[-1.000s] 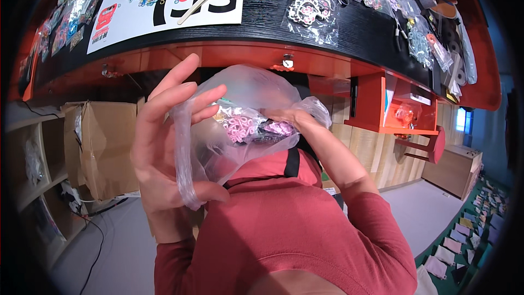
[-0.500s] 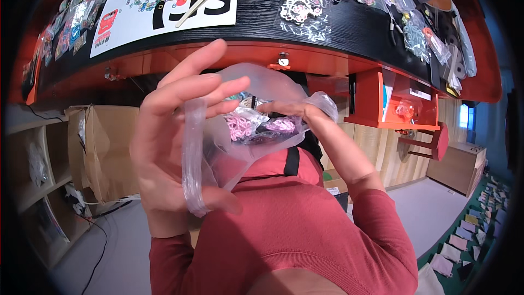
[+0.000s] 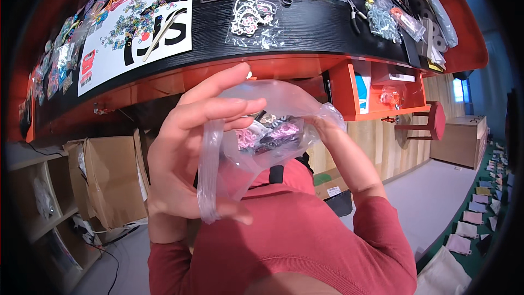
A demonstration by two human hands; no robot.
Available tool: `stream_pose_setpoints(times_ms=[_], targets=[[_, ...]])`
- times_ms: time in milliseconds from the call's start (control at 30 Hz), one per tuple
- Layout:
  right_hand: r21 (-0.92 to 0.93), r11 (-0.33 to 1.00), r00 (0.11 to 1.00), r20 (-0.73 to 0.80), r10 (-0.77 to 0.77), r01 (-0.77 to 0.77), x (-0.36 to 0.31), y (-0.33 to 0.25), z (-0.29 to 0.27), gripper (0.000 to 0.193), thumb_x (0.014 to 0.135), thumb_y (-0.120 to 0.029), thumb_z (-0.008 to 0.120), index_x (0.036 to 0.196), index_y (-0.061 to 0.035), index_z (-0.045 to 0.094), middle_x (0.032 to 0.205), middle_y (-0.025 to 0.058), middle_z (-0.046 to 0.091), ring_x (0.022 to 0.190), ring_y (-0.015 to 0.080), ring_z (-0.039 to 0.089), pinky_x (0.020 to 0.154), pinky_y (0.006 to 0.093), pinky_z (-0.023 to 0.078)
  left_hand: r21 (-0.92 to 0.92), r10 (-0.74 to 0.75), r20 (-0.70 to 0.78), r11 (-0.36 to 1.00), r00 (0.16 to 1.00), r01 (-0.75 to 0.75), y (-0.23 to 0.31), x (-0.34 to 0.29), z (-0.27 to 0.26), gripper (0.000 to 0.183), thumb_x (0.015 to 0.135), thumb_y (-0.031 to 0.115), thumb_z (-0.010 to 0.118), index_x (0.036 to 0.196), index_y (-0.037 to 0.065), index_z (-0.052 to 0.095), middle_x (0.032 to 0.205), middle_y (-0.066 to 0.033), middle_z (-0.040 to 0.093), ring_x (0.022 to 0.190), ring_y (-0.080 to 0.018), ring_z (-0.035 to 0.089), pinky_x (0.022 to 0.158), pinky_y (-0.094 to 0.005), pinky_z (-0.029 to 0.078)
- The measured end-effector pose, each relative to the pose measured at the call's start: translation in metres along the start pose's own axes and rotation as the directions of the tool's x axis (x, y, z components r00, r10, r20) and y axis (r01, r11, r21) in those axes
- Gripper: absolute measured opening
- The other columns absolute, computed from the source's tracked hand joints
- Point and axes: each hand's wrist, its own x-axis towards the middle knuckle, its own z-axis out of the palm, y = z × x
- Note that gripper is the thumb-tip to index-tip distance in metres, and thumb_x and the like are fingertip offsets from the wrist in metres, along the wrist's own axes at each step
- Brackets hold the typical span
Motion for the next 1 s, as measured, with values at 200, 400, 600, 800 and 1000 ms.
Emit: stream_pose_setpoints(times_ms=[200,400,600,800,1000], targets=[[-0.2,0.975,0.993,0.095,-0.076,0.093,0.021,0.028,-0.002,0.046,0.097,-0.011,0.056,0.142,-0.0041,0.051,0.136,0.0068,0.059,0.123,0.0153,0.057,0.103,0.0281,0.046,-0.032,-0.185,-0.173,0.983,0.967,0.182,0.003,-0.012,-0.014,0.119,0.048,0.059,0.094,0.138,-0.002,0.045,0.151,-0.032,0.034,0.122,-0.0413,0.058,0.098,-0.0399,0.052],[-0.461,0.887,0.998,0.041,0.053,-0.028,0.021,0.042,-0.004,0.081,0.071,-0.016,0.08,0.144,-0.0103,0.048,0.136,0.0117,0.059,0.125,0.0266,0.057,0.108,0.0357,0.041,-0.2,-0.25,-0.248,0.959,0.936,0.203,0.002,-0.013,-0.016,0.107,0.051,0.035,0.099,0.136,-0.004,0.048,0.15,-0.0281,0.037,0.127,-0.0366,0.056,0.099,-0.0408,0.051],[-0.582,0.809,0.994,-0.003,0.105,-0.087,0.028,0.035,0.017,0.08,0.066,-0.014,0.078,0.142,-0.0121,0.05,0.13,0.0132,0.063,0.12,0.0288,0.059,0.104,0.0375,0.044,-0.25,-0.258,-0.247,0.948,0.934,0.196,0.005,-0.016,-0.016,0.104,0.053,0.033,0.099,0.136,-0.004,0.048,0.151,-0.0276,0.037,0.128,-0.0357,0.055,0.1,-0.0402,0.05],[-0.578,0.798,0.985,-0.066,0.162,-0.17,0.027,0.034,0.008,0.079,0.067,-0.011,0.077,0.141,-0.0156,0.052,0.13,0.0119,0.062,0.121,0.0275,0.058,0.105,0.0353,0.044,-0.276,-0.258,-0.259,0.943,0.931,0.185,0.004,-0.016,-0.022,0.102,0.055,0.031,0.099,0.137,-0.004,0.048,0.151,-0.0272,0.036,0.128,-0.0366,0.055,0.101,-0.0412,0.05],[-0.517,0.853,0.997,-0.027,0.068,-0.072,0.017,0.038,0.01,0.082,0.065,-0.013,0.078,0.142,-0.0128,0.05,0.13,0.0138,0.062,0.122,0.0291,0.057,0.106,0.0359,0.043,-0.321,-0.299,-0.233,0.922,0.925,0.217,0.004,-0.017,-0.023,0.102,0.055,0.031,0.099,0.137,-0.005,0.048,0.152,-0.0269,0.035,0.126,-0.0358,0.056,0.1,-0.0409,0.051]])
